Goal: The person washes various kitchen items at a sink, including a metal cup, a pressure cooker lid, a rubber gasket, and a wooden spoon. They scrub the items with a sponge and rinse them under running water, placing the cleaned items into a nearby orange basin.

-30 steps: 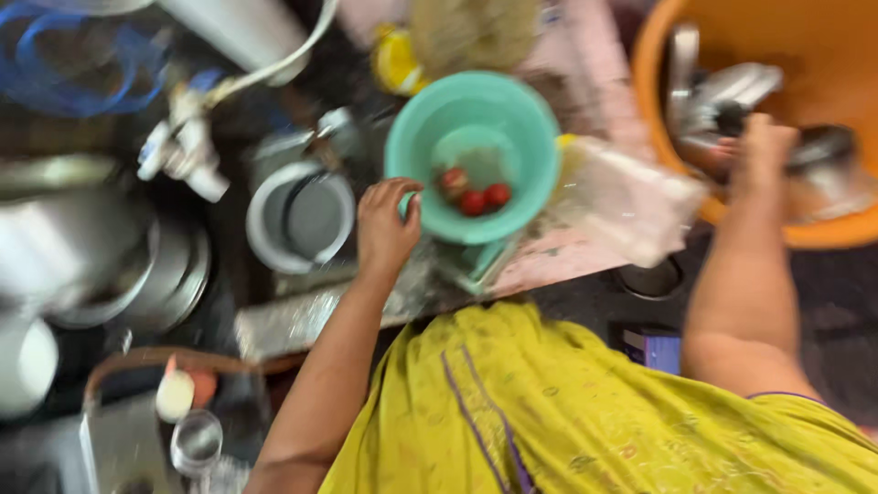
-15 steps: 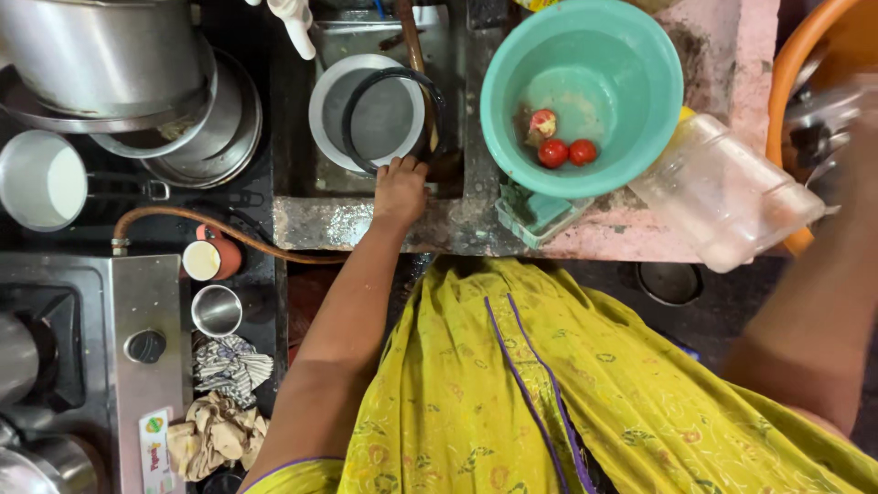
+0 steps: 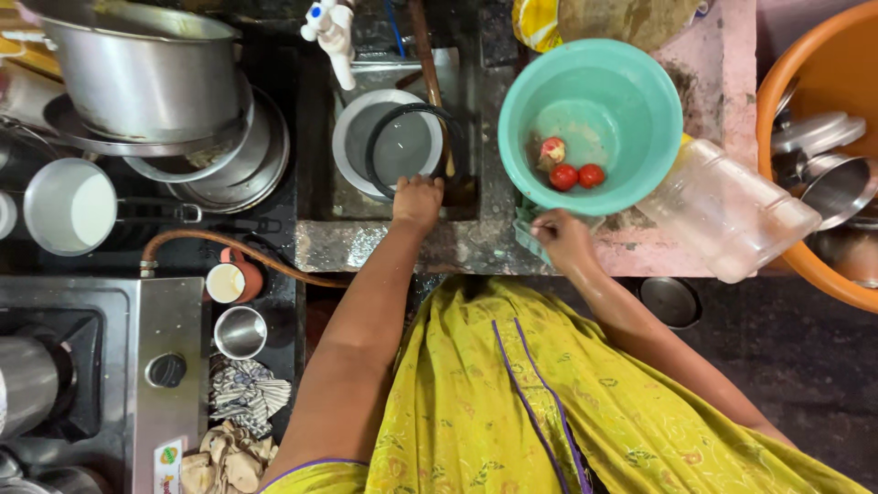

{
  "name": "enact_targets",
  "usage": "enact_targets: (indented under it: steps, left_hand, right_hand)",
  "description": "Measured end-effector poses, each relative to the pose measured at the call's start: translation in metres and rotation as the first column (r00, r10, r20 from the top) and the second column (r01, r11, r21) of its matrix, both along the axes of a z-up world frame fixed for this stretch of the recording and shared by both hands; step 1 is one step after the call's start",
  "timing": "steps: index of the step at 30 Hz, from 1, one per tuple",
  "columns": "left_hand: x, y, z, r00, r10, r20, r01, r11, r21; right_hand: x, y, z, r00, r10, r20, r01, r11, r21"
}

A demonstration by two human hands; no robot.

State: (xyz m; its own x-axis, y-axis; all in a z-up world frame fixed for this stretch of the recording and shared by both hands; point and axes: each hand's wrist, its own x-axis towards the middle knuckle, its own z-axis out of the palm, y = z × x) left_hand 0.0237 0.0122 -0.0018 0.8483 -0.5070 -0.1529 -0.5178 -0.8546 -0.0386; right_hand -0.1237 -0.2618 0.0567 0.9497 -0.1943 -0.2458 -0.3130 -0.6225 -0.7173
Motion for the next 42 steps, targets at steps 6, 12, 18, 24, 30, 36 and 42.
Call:
enact_targets:
  steps: [6, 12, 18, 24, 30, 36, 42]
  left_hand:
    - [-0.008, 0.025, 0.105, 0.973, 0.231, -0.027, -0.204, 0.792, -0.576]
    - [-0.020, 0.032, 0.170, 0.958, 0.269, -0.103, -0.246, 0.578, -0.778]
    - [0.000, 0.059, 0.172, 0.933, 0.157, -0.324, -0.356, 0.280, -0.891]
    - [0.002, 0.070, 0.184, 0.934, 0.175, -0.312, -0.356, 0.377, -0.855]
    - [-0.021, 0.055, 0.197, 0.858, 0.451, -0.245, -0.488, 0.569, -0.662]
    - [-0.025, 0.073, 0.225, 0.855, 0.480, -0.196, -0.467, 0.551, -0.691]
    - [-0.003, 0.068, 0.216, 0.832, 0.543, -0.111, -0.475, 0.596, -0.647]
  right_hand:
    - [0.026, 0.008, 0.060, 0.913, -0.257, 0.316, 0.075, 0.869, 0.489]
    - [0.105, 0.095, 0.151, 0.799, -0.068, 0.598, -0.243, 0.873, 0.423]
    - [0.161, 0.140, 0.153, 0.261, 0.737, 0.623, -0.524, 0.650, -0.550]
    - [0.194, 0.101, 0.125, 0.770, 0.605, 0.205, -0.603, 0.794, -0.078]
    - [0.172, 0.139, 0.120, 0.438, 0.772, 0.460, -0.663, 0.623, -0.415]
    - [0.166, 0.118, 0.122, 0.824, 0.506, 0.256, -0.535, 0.843, 0.056]
    - [0.160, 0.149, 0.109, 0.580, 0.593, 0.558, -0.546, 0.792, -0.274]
